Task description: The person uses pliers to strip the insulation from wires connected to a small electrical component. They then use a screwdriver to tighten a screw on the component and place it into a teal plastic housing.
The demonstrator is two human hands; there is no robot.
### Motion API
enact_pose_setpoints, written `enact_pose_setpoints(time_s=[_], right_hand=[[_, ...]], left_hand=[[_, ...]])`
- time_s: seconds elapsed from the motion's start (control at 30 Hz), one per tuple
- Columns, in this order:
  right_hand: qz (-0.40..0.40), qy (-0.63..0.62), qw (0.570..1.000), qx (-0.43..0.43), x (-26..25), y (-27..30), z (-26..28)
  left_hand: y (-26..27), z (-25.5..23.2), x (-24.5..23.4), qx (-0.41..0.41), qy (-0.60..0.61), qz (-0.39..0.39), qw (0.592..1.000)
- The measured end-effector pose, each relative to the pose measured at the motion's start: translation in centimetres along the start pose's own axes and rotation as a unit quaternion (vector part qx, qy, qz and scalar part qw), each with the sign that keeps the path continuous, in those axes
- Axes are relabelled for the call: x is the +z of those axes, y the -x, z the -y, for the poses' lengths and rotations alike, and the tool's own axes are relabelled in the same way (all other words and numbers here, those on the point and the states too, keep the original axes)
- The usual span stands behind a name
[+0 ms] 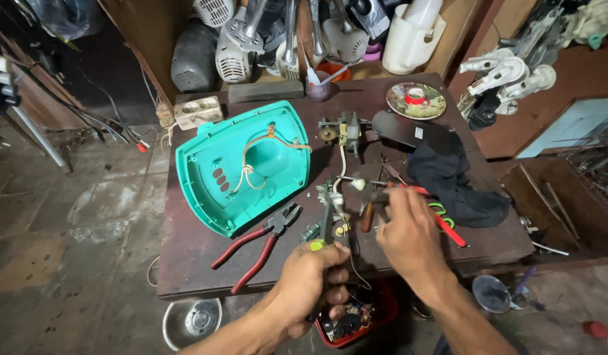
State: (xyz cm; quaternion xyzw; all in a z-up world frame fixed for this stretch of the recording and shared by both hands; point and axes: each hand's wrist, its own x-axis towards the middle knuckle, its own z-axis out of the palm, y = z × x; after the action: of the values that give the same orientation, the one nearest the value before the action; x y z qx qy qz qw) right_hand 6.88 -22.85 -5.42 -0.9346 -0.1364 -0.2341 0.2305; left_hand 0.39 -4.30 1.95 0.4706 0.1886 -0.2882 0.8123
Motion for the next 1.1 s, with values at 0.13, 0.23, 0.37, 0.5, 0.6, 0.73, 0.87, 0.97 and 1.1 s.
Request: enact_pose_setpoints(time_s=[0.13, 0.23, 0.37, 0.5, 0.6, 0.73, 0.87, 0.97, 1.1], right_hand=[[0.002, 0.085, 0.996, 0.016, 0.0, -0.5, -1.6], [0.123, 0.151, 0.98, 0.04, -0.4, -0.4, -1.5], [0.105, 0.212, 0.97, -0.047, -0.4, -0.4, -1.2], [0.072, 0.204, 0.975, -0.049, -0.1, -0.3, -1.8], [0.098, -0.099, 0.975, 0.175, -1.7, -1.6, 0.3], [0.082, -0.284, 0.919, 0.261, -3.8, -1.9, 2.4], [0.051, -0.348, 0.924, 0.153, -2.9, -1.3, 2.0], [0.027, -0.333, 0.935, 0.121, -2.5, -1.1, 1.9], [-0.031, -0.29, 0.955, 0.06, -2.5, -0.9, 2.6]], left_hand=[[0.0, -0.5, -0.2, -0.001, 0.026, -0.01, 1.0], [-0.5, -0.7, -0.8, -0.004, 0.044, 0.001, 0.999], [-0.6, -1.3, -0.9, -0.008, 0.035, -0.023, 0.999], [-1.0, -1.2, -1.5, -0.004, 0.051, -0.001, 0.999], [-1.4, -0.9, -2.0, -0.03, 0.066, 0.046, 0.996], [-2.0, -0.3, -2.6, -0.079, 0.056, 0.131, 0.987], [-1.6, -0.2, -1.9, -0.102, 0.022, 0.163, 0.981], [-1.8, 0.0, -2.1, -0.085, -0.01, 0.167, 0.982], [-1.7, 0.0, -2.0, -0.052, -0.059, 0.126, 0.989]])
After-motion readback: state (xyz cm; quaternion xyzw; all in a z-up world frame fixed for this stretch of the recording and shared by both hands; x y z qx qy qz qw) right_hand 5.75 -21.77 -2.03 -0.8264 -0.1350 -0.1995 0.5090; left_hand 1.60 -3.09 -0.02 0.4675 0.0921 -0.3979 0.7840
